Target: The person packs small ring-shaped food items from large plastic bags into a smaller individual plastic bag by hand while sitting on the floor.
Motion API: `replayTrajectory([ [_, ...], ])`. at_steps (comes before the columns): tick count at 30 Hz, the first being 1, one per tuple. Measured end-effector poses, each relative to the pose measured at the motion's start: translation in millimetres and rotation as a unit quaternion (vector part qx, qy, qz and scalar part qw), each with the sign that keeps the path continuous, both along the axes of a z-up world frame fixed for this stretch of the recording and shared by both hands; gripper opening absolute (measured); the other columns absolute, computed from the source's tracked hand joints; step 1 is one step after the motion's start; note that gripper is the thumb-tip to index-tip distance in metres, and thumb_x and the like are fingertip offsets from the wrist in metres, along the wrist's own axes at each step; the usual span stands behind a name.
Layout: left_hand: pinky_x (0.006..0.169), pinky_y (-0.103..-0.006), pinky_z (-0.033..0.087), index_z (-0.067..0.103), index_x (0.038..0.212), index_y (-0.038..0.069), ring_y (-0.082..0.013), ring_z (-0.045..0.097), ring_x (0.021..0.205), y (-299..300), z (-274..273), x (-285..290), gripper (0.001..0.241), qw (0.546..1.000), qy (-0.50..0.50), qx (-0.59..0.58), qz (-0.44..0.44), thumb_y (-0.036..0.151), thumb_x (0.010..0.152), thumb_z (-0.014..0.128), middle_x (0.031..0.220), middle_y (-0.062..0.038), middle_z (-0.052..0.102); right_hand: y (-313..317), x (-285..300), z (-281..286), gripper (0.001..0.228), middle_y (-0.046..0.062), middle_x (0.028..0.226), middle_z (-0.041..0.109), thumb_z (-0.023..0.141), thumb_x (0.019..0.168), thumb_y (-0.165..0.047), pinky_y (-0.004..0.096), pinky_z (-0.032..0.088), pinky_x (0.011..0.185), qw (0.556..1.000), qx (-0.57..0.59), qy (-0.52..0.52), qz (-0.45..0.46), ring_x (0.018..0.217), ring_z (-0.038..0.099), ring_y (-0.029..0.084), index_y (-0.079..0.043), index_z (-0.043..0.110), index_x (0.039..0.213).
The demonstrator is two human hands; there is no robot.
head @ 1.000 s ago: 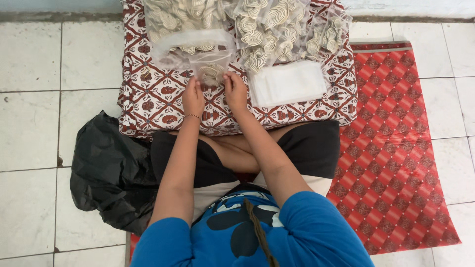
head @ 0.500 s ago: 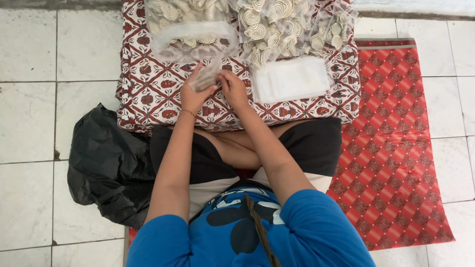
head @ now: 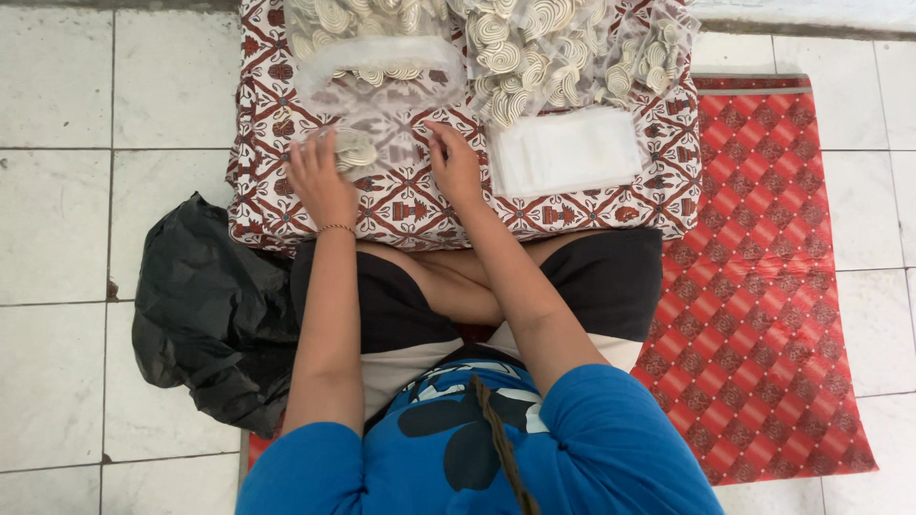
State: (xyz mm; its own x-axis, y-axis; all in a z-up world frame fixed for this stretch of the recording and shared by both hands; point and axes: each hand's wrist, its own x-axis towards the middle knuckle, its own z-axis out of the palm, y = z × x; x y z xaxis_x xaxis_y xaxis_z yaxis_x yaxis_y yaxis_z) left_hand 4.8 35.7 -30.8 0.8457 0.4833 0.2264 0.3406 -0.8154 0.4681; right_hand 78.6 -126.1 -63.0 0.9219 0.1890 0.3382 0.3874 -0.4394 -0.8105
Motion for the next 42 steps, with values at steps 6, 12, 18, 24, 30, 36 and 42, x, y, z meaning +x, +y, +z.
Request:
replayTrajectory([
  [6,0.103,-0.0529,0.013,0.040,0.124,0.019,-0.0321,0.017,0.127,4,-33,5,0.052,0.997,0.021,0.039,-0.064,0.018,0.077,0.061,0.131,-0.007,0.035,2,2,1,0.025,0.007,0.095,0.060,0.051,0.084,-0.011,0.039,0.049,0.075,0.999,-0.032,-0.001,-0.015,0.088,0.060,0.027,-0.020,0.059,0.106],
  [12,0.103,-0.0522,0.016,0.039,0.123,0.020,-0.0305,0.016,0.127,7,-43,6,0.057,0.996,0.012,0.056,-0.066,0.028,0.072,0.062,0.131,-0.005,0.033,6,17,8,0.023,0.007,0.102,0.059,0.049,0.086,-0.015,0.039,0.047,0.081,0.997,-0.035,0.055,-0.036,0.095,0.059,0.026,-0.018,0.059,0.107],
  [18,0.102,-0.0516,0.018,0.040,0.120,0.021,-0.0283,0.015,0.128,10,-54,8,0.058,0.996,0.004,0.064,-0.065,0.031,0.068,0.063,0.130,-0.002,0.033,28,58,18,0.024,0.018,0.101,0.059,0.044,0.086,-0.009,0.042,0.049,0.079,0.994,-0.082,0.066,-0.020,0.093,0.059,0.034,-0.004,0.059,0.104],
  [24,0.102,-0.0511,0.014,0.042,0.123,0.017,-0.0299,0.014,0.128,7,-25,4,0.049,0.994,0.041,0.031,-0.092,0.034,0.078,0.053,0.134,-0.006,0.033,47,101,-4,0.026,0.019,0.086,0.060,0.038,0.080,-0.011,0.047,0.042,0.061,0.974,-0.171,0.128,-0.078,0.077,0.057,0.036,-0.004,0.055,0.099],
  [30,0.102,-0.0499,0.020,0.040,0.121,0.021,-0.0258,0.016,0.129,8,-48,7,0.056,0.997,0.002,0.051,-0.064,0.030,0.070,0.062,0.130,-0.001,0.033,53,104,-8,0.029,0.017,0.085,0.062,0.040,0.085,-0.024,0.045,0.049,0.074,0.953,-0.257,0.135,-0.086,0.086,0.061,0.032,-0.003,0.061,0.086],
  [36,0.100,-0.0504,0.023,0.041,0.120,0.021,-0.0258,0.016,0.128,8,-49,7,0.058,0.996,-0.011,0.055,-0.066,0.030,0.068,0.063,0.130,-0.001,0.034,57,89,2,0.032,0.014,0.095,0.060,0.047,0.083,-0.036,0.048,0.047,0.079,0.957,-0.229,0.149,-0.098,0.092,0.059,0.034,-0.010,0.061,0.095],
  [42,0.100,-0.0496,0.024,0.041,0.120,0.021,-0.0259,0.017,0.128,7,-48,7,0.058,0.996,-0.013,0.064,-0.064,0.031,0.068,0.063,0.129,-0.001,0.034,59,87,6,0.026,0.005,0.090,0.065,0.056,0.077,-0.037,0.043,0.049,0.079,0.960,-0.124,0.204,-0.148,0.093,0.060,0.028,-0.017,0.064,0.093],
])
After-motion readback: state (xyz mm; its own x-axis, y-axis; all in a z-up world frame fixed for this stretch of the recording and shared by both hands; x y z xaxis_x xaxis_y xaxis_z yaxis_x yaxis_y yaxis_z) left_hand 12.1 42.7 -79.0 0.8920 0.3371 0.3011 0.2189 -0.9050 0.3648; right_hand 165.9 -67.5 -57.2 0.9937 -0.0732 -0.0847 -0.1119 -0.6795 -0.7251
